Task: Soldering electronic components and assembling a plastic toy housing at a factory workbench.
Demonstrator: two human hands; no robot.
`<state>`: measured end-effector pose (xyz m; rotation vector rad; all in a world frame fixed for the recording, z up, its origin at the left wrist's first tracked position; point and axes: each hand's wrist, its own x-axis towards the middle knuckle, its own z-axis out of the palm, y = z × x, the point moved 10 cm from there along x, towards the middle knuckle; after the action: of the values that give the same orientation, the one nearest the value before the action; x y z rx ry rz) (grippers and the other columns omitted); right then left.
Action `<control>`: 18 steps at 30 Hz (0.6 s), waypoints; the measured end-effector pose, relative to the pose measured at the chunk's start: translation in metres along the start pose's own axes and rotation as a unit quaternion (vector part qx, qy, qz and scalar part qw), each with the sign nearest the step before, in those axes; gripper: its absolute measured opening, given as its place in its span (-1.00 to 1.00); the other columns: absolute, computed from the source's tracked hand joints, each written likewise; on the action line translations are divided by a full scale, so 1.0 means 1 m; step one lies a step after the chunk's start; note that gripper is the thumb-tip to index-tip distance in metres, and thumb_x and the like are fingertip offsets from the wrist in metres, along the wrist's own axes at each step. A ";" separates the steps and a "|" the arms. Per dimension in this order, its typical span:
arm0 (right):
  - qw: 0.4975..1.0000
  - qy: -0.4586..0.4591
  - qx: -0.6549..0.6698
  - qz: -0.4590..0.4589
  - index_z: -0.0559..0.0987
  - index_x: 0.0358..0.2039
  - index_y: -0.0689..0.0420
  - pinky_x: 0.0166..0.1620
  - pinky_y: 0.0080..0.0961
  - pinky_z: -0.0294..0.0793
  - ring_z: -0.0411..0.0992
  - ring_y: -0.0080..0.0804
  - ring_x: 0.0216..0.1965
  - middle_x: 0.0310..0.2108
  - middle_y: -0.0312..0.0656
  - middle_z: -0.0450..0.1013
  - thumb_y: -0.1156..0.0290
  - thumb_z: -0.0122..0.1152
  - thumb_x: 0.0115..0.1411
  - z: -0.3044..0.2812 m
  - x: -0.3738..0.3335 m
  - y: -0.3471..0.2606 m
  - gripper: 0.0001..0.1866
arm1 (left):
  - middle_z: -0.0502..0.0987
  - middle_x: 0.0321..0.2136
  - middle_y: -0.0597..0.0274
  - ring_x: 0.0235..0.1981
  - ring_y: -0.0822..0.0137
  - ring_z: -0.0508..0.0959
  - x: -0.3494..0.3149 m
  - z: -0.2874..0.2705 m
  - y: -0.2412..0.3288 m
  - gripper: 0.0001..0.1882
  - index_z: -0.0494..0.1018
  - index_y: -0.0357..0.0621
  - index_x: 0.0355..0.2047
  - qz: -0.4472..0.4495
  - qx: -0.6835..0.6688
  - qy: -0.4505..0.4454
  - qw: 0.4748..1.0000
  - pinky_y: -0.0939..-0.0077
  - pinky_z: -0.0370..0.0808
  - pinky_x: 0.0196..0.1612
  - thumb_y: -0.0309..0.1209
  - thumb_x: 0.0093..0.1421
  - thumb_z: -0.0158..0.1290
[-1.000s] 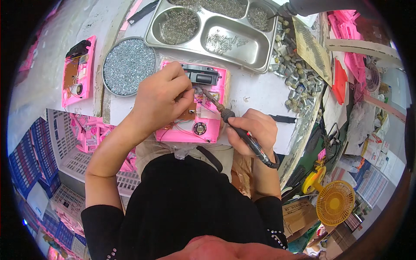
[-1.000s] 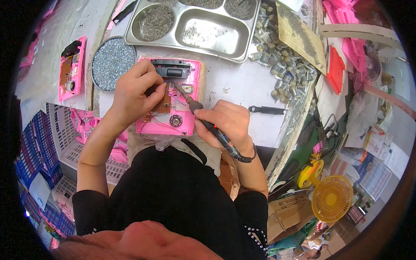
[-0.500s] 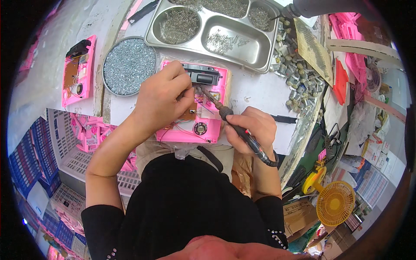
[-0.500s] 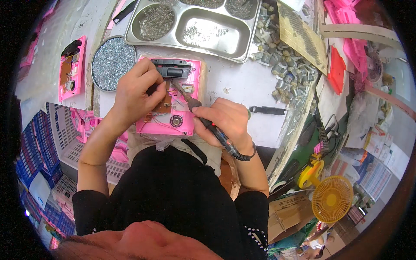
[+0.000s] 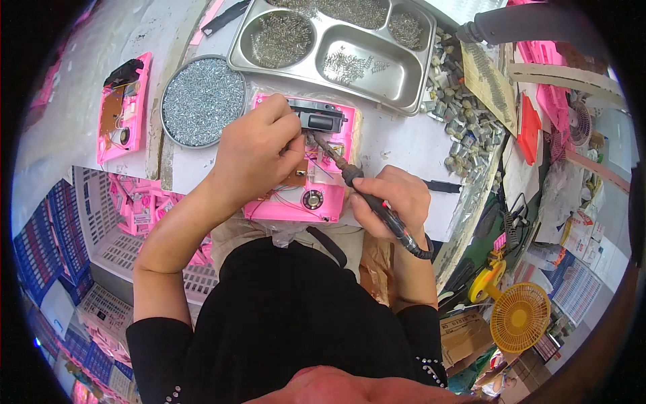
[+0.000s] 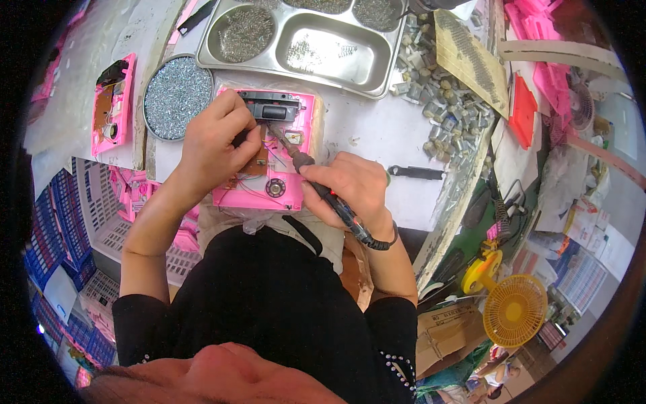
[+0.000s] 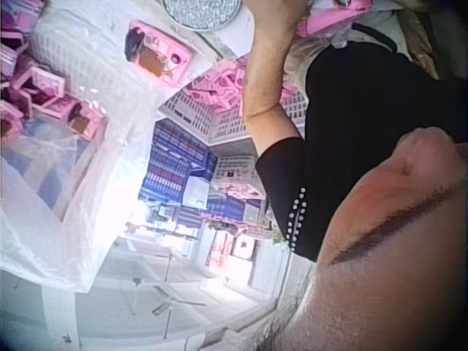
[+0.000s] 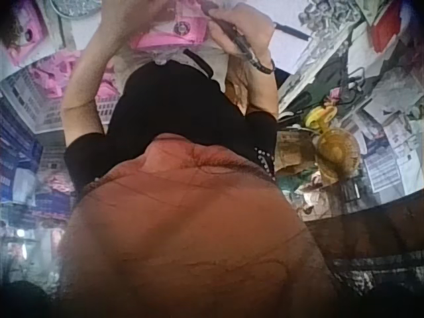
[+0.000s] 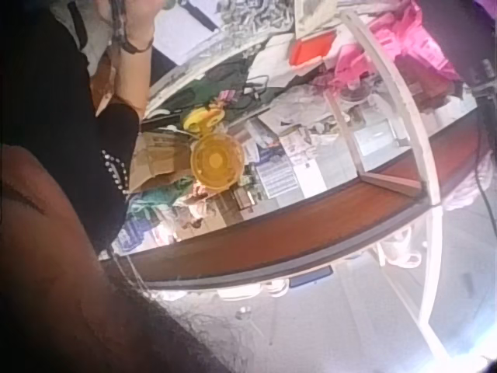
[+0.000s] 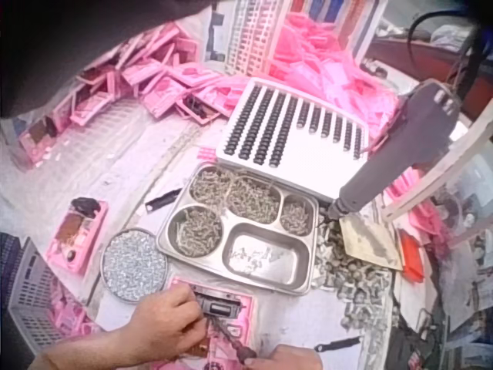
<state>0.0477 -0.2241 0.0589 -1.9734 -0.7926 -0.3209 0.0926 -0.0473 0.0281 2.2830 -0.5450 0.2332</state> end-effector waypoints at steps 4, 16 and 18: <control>1.000 0.001 0.003 -0.001 0.65 -0.24 0.16 -0.59 -0.47 0.31 0.38 -0.34 -0.68 -0.67 -0.26 0.38 0.63 0.47 -0.12 0.000 0.000 0.001 -0.65 | 0.45 -0.42 0.16 -0.47 0.10 0.56 0.001 0.000 0.001 -0.89 0.48 -0.17 -0.46 0.008 0.013 -0.001 1.000 0.24 0.52 -0.44 -0.52 0.05 0.21; 1.000 0.000 0.002 -0.003 0.65 -0.22 0.15 -0.58 -0.48 0.33 0.40 -0.34 -0.67 -0.66 -0.26 0.41 0.61 0.49 -0.10 -0.002 -0.002 -0.001 -0.64 | 0.44 -0.42 0.14 -0.47 0.08 0.56 0.000 0.001 0.001 -0.89 0.47 -0.18 -0.46 0.005 0.021 -0.008 1.000 0.22 0.52 -0.44 -0.52 0.06 0.21; 1.000 -0.004 0.001 -0.001 0.65 -0.23 0.16 -0.59 -0.48 0.33 0.40 -0.34 -0.67 -0.66 -0.26 0.42 0.61 0.48 -0.09 -0.003 -0.001 -0.002 -0.65 | 0.43 -0.43 0.14 -0.47 0.08 0.54 0.000 0.001 0.000 -0.87 0.46 -0.18 -0.47 0.002 0.016 -0.006 1.000 0.22 0.49 -0.43 -0.53 0.05 0.23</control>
<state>0.0455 -0.2266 0.0616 -1.9733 -0.7998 -0.3130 0.0923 -0.0485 0.0274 2.3158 -0.5562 0.2334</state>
